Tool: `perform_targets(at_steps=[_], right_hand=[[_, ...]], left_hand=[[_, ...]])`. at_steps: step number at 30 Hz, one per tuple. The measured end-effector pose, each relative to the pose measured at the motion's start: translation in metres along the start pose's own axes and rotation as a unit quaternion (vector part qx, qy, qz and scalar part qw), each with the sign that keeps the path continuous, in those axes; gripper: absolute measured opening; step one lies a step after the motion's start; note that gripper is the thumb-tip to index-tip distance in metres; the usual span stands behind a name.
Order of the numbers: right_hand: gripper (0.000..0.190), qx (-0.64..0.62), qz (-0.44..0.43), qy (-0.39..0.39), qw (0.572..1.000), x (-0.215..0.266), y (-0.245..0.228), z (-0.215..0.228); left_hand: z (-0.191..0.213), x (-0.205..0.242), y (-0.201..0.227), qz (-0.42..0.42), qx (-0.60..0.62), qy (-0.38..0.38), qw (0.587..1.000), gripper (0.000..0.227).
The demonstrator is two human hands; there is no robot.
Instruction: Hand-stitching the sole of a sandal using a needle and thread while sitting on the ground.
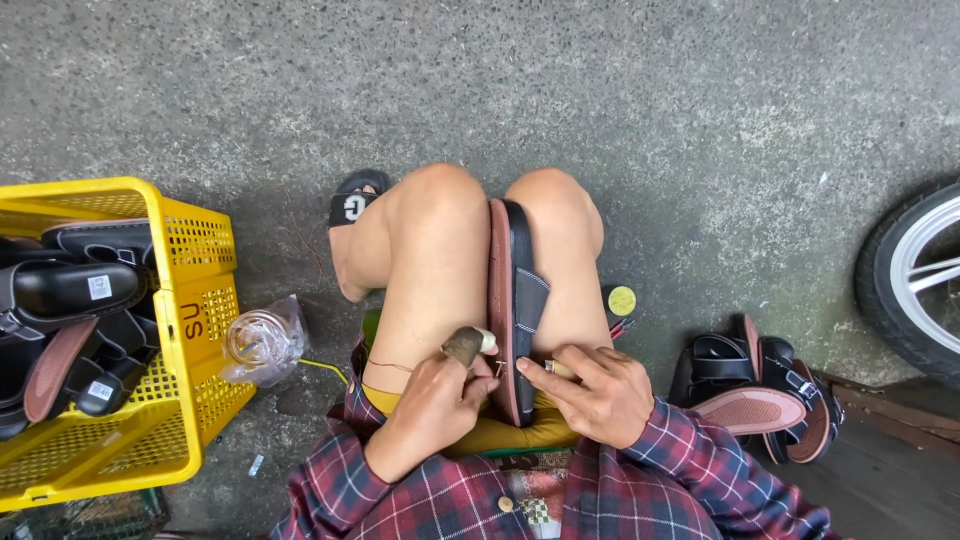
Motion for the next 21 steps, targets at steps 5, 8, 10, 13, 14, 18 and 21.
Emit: perform_targets(at_steps=[5,8,10,13,14,18,21], right_hand=[[0.055,0.092,0.048,-0.18,0.978,0.002,0.015,0.029],[0.05,0.055,-0.034,-0.289,0.955,0.037,0.053,0.072],[0.047,0.025,-0.039,-0.279,0.959,0.035,0.039,0.065],[0.038,-0.072,-0.077,-0.293,0.95,0.029,0.026,0.043],[0.037,-0.137,-0.105,-0.325,0.93,0.027,0.021,0.032],[0.024,-0.234,-0.049,-0.217,0.947,0.019,0.016,0.038],[0.013,-0.287,-0.085,-0.161,0.94,0.022,0.016,0.044]], left_hand=[[0.003,-0.006,0.0,-0.052,0.002,0.009,0.999,0.025],[-0.001,-0.007,0.002,-0.102,-0.185,0.017,0.977,0.011],[-0.002,-0.006,-0.008,-0.12,-0.248,0.029,0.961,0.01],[0.01,-0.009,-0.007,-0.151,-0.311,0.088,0.934,0.02],[0.016,-0.008,-0.006,-0.161,-0.304,0.138,0.929,0.023],[0.025,-0.006,-0.003,-0.134,-0.35,0.16,0.913,0.026],[0.024,-0.002,0.013,-0.141,-0.253,0.121,0.95,0.013]])
Point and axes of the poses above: each hand's wrist, its own x-axis away from the middle knuckle, its own z-axis out of the back of the hand, y = z × x, the point moved 1 cm from there along -x, towards the middle knuckle, and after that the axes turned 11 degrees about -y, right-handed, at the moved point
